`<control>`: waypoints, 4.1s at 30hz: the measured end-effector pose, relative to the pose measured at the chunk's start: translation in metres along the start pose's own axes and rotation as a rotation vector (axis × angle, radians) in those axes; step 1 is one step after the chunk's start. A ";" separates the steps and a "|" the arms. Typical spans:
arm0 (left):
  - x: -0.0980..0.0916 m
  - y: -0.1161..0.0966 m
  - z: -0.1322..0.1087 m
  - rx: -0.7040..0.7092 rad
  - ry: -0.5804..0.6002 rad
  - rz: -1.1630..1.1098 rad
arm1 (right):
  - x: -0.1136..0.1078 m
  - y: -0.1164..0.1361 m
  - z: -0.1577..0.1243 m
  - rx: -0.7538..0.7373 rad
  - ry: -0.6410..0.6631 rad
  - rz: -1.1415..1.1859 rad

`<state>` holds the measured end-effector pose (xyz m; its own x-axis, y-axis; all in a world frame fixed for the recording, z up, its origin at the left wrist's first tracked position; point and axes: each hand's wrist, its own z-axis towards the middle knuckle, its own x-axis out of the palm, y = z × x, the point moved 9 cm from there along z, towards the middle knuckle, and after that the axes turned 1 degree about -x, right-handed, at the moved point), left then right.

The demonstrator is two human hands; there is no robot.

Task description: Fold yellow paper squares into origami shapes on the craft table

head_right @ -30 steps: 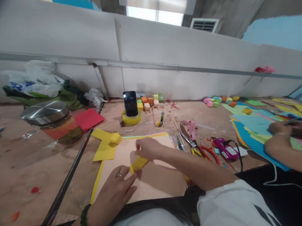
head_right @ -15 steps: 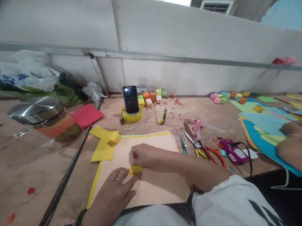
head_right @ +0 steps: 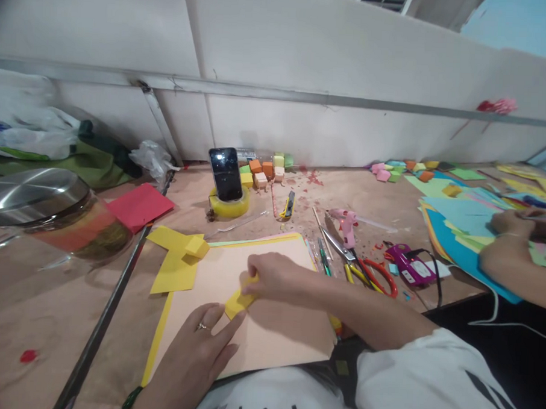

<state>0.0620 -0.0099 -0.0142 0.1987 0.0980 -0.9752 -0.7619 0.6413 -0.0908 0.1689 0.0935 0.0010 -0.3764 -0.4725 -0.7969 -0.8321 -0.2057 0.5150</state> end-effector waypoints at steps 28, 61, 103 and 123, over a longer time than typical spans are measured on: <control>0.010 0.004 -0.008 0.055 -0.001 -0.004 | 0.009 0.025 0.003 -0.076 0.157 0.091; -0.013 0.004 -0.016 0.093 -0.020 -0.033 | -0.013 -0.040 -0.007 0.067 0.055 -0.082; 0.017 0.054 0.090 -0.524 0.311 -1.656 | -0.021 -0.035 0.025 -0.265 -0.372 0.900; -0.008 0.069 0.094 -0.448 -0.102 -1.262 | -0.012 -0.008 0.004 -0.229 -0.339 0.435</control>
<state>0.0665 0.1052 0.0062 0.9398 -0.3026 -0.1588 -0.1558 0.0342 -0.9872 0.1782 0.1046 0.0054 -0.8030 -0.2630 -0.5348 -0.4779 -0.2522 0.8415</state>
